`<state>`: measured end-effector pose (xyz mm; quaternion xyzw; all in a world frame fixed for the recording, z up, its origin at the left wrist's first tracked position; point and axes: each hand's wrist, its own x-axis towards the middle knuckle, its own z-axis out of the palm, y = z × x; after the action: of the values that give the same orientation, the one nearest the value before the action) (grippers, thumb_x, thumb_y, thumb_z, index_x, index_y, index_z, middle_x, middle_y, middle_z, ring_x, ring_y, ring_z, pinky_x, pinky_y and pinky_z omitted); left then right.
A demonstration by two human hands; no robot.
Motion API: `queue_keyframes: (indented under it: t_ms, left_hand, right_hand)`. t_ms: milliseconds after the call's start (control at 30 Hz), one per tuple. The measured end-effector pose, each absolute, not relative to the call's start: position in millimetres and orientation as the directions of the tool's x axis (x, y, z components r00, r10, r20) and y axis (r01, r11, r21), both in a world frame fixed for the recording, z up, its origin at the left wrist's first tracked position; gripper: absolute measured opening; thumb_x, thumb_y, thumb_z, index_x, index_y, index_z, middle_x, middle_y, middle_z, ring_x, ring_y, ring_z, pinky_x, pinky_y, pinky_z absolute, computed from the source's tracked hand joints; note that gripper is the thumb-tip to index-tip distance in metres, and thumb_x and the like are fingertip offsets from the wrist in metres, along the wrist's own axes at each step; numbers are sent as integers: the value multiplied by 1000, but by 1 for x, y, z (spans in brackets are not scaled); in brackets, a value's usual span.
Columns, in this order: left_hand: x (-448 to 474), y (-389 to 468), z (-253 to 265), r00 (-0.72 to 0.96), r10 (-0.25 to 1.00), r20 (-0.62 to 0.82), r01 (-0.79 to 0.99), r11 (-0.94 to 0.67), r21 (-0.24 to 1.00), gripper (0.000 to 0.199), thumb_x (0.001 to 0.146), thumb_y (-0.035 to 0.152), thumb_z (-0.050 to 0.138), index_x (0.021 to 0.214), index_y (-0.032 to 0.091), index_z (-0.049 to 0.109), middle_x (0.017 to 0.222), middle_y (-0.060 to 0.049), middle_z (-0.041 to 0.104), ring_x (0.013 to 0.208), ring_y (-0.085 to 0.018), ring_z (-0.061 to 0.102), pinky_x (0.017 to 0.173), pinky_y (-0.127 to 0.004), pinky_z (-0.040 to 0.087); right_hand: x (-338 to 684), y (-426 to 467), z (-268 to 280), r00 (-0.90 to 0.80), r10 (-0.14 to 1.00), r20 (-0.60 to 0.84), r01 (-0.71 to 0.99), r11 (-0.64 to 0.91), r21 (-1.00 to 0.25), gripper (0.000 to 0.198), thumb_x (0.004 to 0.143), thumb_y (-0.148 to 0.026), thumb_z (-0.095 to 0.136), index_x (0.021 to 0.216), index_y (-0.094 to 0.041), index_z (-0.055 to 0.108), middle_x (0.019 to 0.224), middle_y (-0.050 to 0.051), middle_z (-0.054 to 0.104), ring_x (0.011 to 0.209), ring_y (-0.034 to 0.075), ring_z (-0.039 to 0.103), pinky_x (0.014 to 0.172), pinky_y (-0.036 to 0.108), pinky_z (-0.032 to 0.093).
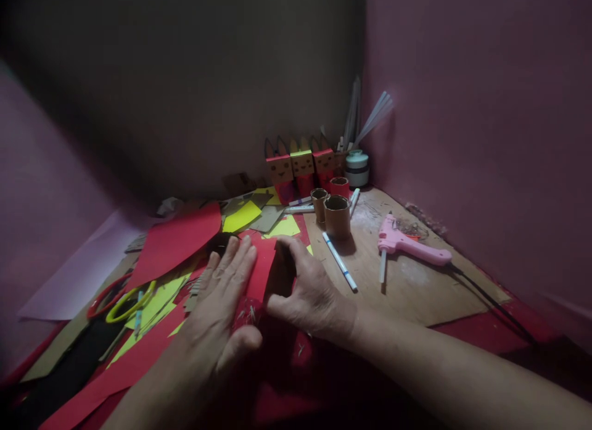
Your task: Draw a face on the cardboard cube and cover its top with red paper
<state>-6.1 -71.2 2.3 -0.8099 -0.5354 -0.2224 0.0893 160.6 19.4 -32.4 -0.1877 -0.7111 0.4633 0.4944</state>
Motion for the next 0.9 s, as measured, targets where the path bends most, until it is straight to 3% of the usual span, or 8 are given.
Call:
queue_keyframes:
  t_ms: [100,200,400,533,700,833,900]
  left_hand:
    - [-6,-70,3,380,820,428,875,-469,119,96,92,79,18,165,18,8,172,-12,19,159,-25,6,130,-48,12]
    - [-10,-65,3,325,843,429,902,-412,127,87,97,72,26,165,22,7,172,-13,19,159,-25,6,129,-52,10]
    - [-9,-61,1,374,838,398,859,-474,191,97,90,80,19,165,20,8,173,-12,16,160,-27,5,130,-50,5]
    - [-6,-61,-1,237,870,433,906,-359,225,89,96,75,22,165,21,12,173,-14,16,160,-30,6,128,-57,4]
    - [-3,-53,10,387,843,374,833,-493,251,99,90,81,19,165,17,14,172,-13,17,159,-27,6,129,-52,3]
    - [-35,-37,14,121,968,220,911,-196,363,105,90,84,13,160,8,31,167,-23,27,157,-39,13,125,-65,9]
    - [-50,-36,12,5,961,276,915,-115,385,104,90,84,14,159,9,33,167,-24,27,157,-41,15,124,-68,12]
  right_hand:
    - [161,19,-31,-437,718,542,-180,521,-834,64,68,-5,72,126,-24,52,107,3,68,93,21,68,83,36,61]
    - [162,19,-32,-426,728,537,-193,507,-840,65,70,-6,74,127,-27,52,106,2,68,91,19,68,81,34,61]
    - [163,20,-33,-433,700,568,-180,551,-815,70,68,-3,73,130,-25,50,116,5,67,102,22,68,90,36,59]
    - [163,19,-35,-434,725,534,-162,520,-838,69,70,-7,76,131,-26,50,113,5,67,97,21,68,87,37,60]
    - [164,17,-33,-441,674,593,-213,564,-798,68,69,-8,75,130,-26,51,121,6,67,106,23,67,94,39,58]
    - [165,23,-31,-434,770,468,-228,409,-883,66,69,-10,77,129,-28,53,107,3,69,94,22,68,85,39,59]
    - [164,28,-29,-408,825,391,-246,313,-917,65,66,-12,79,125,-27,56,109,4,70,99,24,67,88,41,57]
